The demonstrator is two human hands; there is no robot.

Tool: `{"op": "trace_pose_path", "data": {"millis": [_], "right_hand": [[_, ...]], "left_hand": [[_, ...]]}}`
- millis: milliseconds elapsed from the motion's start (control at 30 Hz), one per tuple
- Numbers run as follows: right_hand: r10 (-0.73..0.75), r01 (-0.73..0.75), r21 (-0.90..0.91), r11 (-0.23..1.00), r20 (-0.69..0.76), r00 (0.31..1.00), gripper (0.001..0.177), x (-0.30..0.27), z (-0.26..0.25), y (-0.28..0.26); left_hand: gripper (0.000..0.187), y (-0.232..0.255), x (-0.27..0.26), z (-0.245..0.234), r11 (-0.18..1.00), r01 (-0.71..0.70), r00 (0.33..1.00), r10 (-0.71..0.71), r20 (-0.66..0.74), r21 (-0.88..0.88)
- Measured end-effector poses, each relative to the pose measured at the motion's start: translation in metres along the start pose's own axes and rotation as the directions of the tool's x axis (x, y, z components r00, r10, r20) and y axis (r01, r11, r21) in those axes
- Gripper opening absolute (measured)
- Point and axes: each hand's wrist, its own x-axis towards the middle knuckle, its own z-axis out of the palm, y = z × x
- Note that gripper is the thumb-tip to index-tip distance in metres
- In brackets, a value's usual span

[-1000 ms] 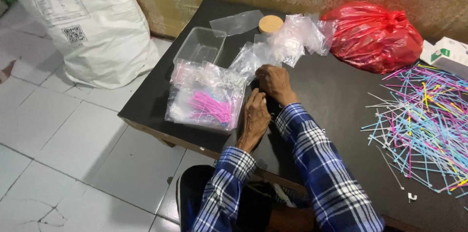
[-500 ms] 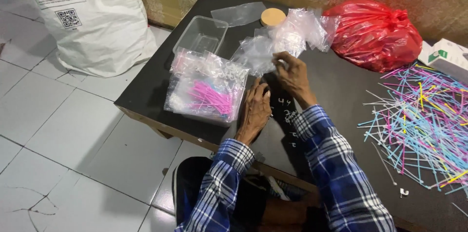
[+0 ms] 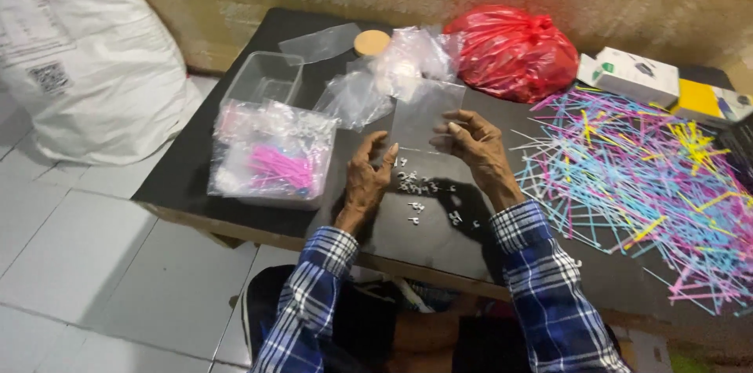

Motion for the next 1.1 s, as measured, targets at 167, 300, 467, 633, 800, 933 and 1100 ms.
{"op": "trace_pose_path", "data": {"millis": [167,300,467,633,800,933,1100], "right_hand": [[-0.037,0.045,0.080,0.996,-0.101,0.994,0.022,-0.012,-0.028,0.008],[-0.037,0.046,0.038,0.998,-0.203,0.978,0.019,-0.016,-0.048,0.010],[-0.114,0.117,-0.005,0.993,-0.267,0.957,0.037,-0.016,-0.062,-0.009],[-0.192,0.171,-0.093,0.981,-0.320,0.928,0.026,-0.003,-0.082,0.009],[-0.193,0.102,-0.317,0.943,-0.271,0.943,0.007,-0.005,-0.071,0.004],[-0.193,0.065,-0.400,0.914,-0.288,0.938,0.009,-0.003,-0.073,0.004],[-0.159,0.105,-0.152,0.983,-0.404,0.901,0.009,0.001,-0.076,0.012]], "left_hand": [[0.029,0.012,0.014,0.047,0.899,0.166,0.984,-0.122,0.133,-0.404],[0.019,0.024,0.033,0.076,0.829,0.198,0.973,-0.103,0.205,-0.523],[0.017,0.015,0.049,0.094,0.895,0.177,0.958,-0.061,0.280,-0.409],[0.026,0.014,0.064,0.106,0.934,0.124,0.958,-0.025,0.286,-0.334],[0.029,0.025,0.070,0.111,0.916,-0.015,1.000,0.023,0.016,-0.402],[0.031,0.009,0.069,0.122,0.898,-0.021,0.998,-0.006,-0.060,-0.439],[0.052,0.005,0.061,0.126,0.935,-0.028,1.000,0.031,0.002,-0.353]]}}
